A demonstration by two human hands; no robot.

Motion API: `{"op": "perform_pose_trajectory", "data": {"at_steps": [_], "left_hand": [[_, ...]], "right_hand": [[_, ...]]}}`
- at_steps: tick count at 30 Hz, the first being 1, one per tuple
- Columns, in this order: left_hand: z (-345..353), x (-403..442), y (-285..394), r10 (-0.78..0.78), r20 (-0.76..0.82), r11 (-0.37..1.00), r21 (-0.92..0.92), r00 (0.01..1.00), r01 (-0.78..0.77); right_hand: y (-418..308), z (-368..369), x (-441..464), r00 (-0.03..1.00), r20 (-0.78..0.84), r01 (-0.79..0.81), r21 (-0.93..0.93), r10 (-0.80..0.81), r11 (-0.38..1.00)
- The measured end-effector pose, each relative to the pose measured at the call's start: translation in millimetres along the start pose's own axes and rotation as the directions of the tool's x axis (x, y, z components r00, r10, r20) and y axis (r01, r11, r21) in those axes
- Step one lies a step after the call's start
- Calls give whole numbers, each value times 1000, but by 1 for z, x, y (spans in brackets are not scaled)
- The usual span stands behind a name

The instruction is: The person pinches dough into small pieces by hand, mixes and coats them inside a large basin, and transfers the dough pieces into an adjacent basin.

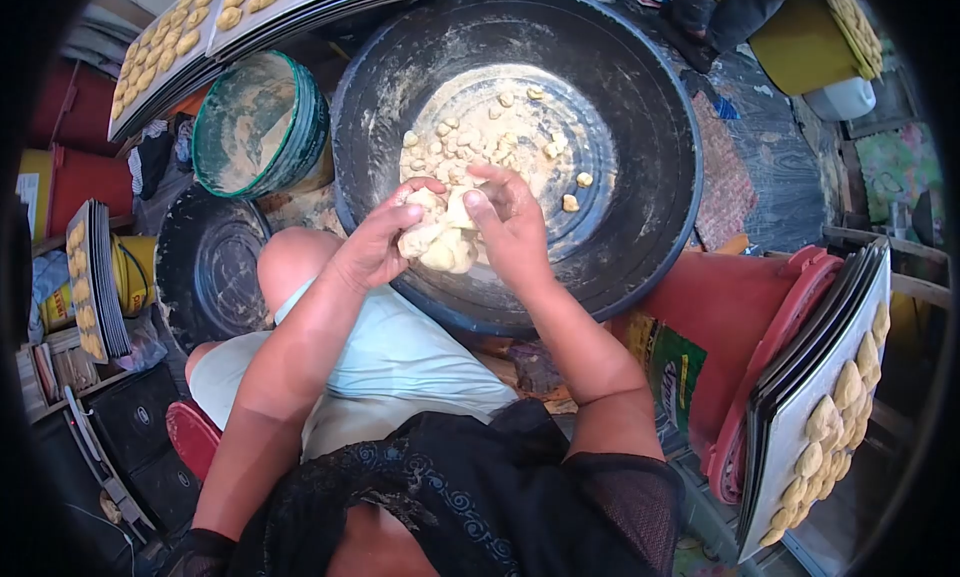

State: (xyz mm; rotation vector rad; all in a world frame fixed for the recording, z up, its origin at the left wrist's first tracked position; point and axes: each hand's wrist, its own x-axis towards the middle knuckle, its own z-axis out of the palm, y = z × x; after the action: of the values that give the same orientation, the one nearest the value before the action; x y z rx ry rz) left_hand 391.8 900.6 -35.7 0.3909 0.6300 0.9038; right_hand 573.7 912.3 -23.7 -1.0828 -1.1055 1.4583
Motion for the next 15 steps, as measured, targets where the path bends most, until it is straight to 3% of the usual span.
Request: {"op": "perform_pose_trajectory", "data": {"at_steps": [1, 2, 4, 5, 6, 8, 10, 11, 14, 15], "left_hand": [[3, -1, -1, -4, 15, 1000, 0, 1000, 4], [5, -1, -2, -7, 31, 1000, 1, 1000, 7], [2, 0, -5, -44, 22, 977, 211, 999, 38], [0, 1, -6, -62, 16, 948, 312, 998, 54], [1, 0, -5, -81, 17, 969, 235, 997, 75], [2, -1, -2, -117, 25, 990, 76, 993, 115], [-5, 2, -2, -84, 25, 996, -7, 996, 85], [-7, 3, -3, -68, 28, 996, -48, 997, 69], [4, 3, -1, -28, -55, 990, -139, 998, 20], [3, 3, -1, -15, -54, 997, -72, 998, 11]], "right_hand": [[-3, 2, -2, 998, -3, -55, 40, 55, 998], [-4, 1, -3, 1000, -16, -23, -37, 23, 999], [-4, -1, -5, 998, -38, 38, -188, -46, 981], [-6, -13, -4, 999, -43, -10, -110, 5, 994], [-9, -33, 0, 997, -43, -57, -31, 56, 998], [-12, -46, 6, 999, 45, 29, -156, -22, 987], [-23, -43, 9, 939, 275, 324, -495, -209, 806], [-31, -40, 4, 906, 399, 356, -537, -141, 765], [-27, -14, -16, 902, 416, 364, -598, -112, 714], [-17, -15, -17, 931, 350, 275, -495, -101, 824]]}}
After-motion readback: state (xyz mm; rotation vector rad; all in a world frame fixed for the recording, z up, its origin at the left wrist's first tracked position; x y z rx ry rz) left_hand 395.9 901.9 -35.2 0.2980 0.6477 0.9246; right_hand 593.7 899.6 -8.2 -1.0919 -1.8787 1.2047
